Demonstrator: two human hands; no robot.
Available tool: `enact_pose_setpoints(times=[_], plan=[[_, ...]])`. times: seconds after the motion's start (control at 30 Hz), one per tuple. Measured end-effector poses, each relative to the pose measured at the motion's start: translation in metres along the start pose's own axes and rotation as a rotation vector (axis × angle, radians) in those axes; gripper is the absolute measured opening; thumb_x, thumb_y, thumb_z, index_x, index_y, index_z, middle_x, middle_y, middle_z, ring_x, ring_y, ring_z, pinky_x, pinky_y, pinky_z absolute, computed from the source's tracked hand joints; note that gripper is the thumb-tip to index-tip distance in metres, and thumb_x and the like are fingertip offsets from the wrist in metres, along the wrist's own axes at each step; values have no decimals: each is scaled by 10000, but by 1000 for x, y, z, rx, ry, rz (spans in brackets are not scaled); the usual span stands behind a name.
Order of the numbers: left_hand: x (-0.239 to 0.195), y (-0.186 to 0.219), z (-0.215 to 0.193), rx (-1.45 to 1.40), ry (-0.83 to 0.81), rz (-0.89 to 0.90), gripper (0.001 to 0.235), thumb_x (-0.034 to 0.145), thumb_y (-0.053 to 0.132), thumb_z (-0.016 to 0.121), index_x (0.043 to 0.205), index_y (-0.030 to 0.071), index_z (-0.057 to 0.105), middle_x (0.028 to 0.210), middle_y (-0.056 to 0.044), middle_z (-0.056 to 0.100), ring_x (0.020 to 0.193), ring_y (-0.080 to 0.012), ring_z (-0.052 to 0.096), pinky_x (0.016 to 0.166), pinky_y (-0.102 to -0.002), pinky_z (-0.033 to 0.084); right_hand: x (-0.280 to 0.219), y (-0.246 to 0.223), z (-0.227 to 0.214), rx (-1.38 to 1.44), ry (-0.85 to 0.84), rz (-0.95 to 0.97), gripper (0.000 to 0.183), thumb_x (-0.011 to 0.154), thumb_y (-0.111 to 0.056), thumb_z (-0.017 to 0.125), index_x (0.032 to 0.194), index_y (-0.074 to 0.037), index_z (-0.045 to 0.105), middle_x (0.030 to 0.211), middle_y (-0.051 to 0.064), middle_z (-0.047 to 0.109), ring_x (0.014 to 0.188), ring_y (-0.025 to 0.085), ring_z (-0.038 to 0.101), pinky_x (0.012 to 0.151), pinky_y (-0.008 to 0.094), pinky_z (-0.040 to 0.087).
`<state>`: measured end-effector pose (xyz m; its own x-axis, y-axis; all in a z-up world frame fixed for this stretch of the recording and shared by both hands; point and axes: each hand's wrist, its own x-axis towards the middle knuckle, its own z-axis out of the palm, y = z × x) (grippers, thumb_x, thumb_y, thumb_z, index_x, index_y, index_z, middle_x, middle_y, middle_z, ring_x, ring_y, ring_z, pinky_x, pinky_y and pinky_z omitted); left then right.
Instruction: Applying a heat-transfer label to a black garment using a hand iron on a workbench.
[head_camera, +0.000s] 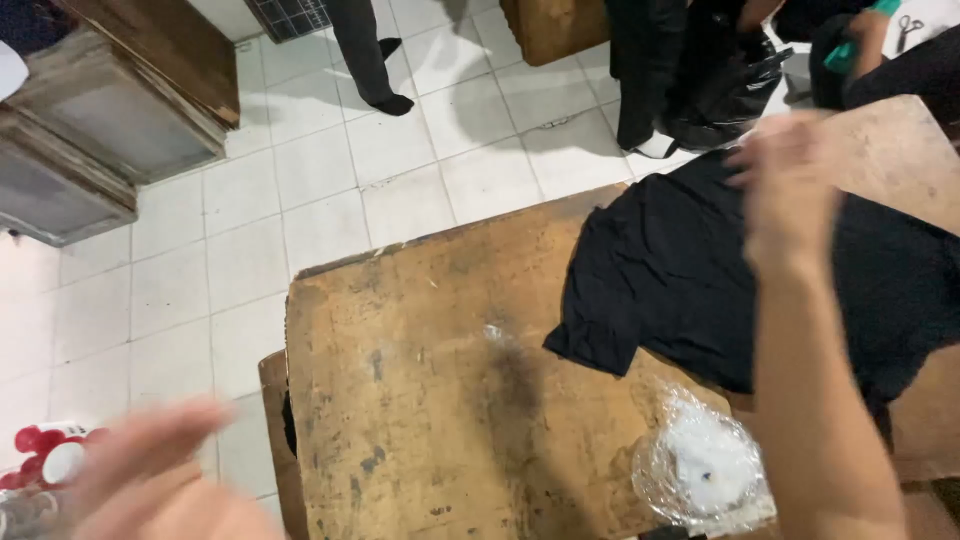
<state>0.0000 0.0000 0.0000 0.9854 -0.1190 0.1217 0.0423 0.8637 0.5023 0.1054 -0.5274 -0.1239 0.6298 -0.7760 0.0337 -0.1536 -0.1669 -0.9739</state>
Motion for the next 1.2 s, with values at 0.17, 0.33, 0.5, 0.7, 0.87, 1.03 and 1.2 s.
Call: enact_pose_setpoints(times=[0.17, 0.33, 0.5, 0.7, 0.87, 1.03, 1.2], plan=[[-20, -150, -151, 1653, 205, -430, 716, 899, 463, 584, 1487, 104, 390, 1601, -71, 328, 1439, -229, 457, 1187, -439, 407, 54, 217, 133, -638, -613, -105, 377, 979, -236, 533, 1340, -132, 564, 1357, 133, 522, 1194, 386, 490, 961, 523, 412], [-144, -203, -334, 1317, 763, -843, 752, 813, 151, 822, 1499, 134, 514, 1632, 2, 392, 1445, -290, 496, 1157, -450, 510, 49, 250, 168, -1071, -663, -61, 587, 968, -390, 616, 1457, -104, 466, 1441, 182, 461, 1267, 451, 406, 1018, 631, 357], [-43, -215, -144, 1435, 620, -1281, 522, 965, 469, 589, 1469, 337, 552, 1554, 114, 481, 1464, -149, 462, 1304, -387, 376, 39, 262, 139, -1177, -378, -252, 211, 947, -279, 728, 1081, -138, 645, 955, 80, 739, 1058, 365, 600, 821, 482, 413], [-18, -258, -196, 1488, -208, -697, 532, 948, 441, 559, 1395, 156, 605, 1390, -13, 645, 1211, -187, 670, 1002, -345, 503, -26, 217, 85, -793, -323, -778, 167, 952, -58, 723, 980, -83, 561, 1104, 144, 577, 1165, 288, 516, 886, 448, 264], [36, -276, -161, 1432, -277, -574, 569, 967, 353, 537, 1485, 120, 492, 1490, -102, 547, 1297, -262, 582, 1055, -432, 477, -62, 156, 104, -597, -438, -672, 160, 1019, -62, 588, 923, -121, 474, 849, 18, 534, 812, 260, 534, 826, 390, 299], [67, -248, -122, 1312, -81, -218, 708, 866, 85, 682, 1517, -29, 429, 1477, -344, 457, 1370, -529, 442, 1097, -638, 396, -119, 88, 148, -422, -467, -897, 94, 981, -197, 649, 992, -133, 581, 878, 40, 658, 900, 262, 647, 806, 381, 448], [65, -184, -134, 1261, 1, 206, 847, 902, 137, 771, 1596, 60, 292, 1580, -200, 403, 1470, -344, 347, 1153, -572, 305, -210, 17, 184, -306, -651, -1270, 258, 849, -225, 724, 1062, -151, 599, 1028, 56, 642, 945, 286, 600, 793, 402, 443]])
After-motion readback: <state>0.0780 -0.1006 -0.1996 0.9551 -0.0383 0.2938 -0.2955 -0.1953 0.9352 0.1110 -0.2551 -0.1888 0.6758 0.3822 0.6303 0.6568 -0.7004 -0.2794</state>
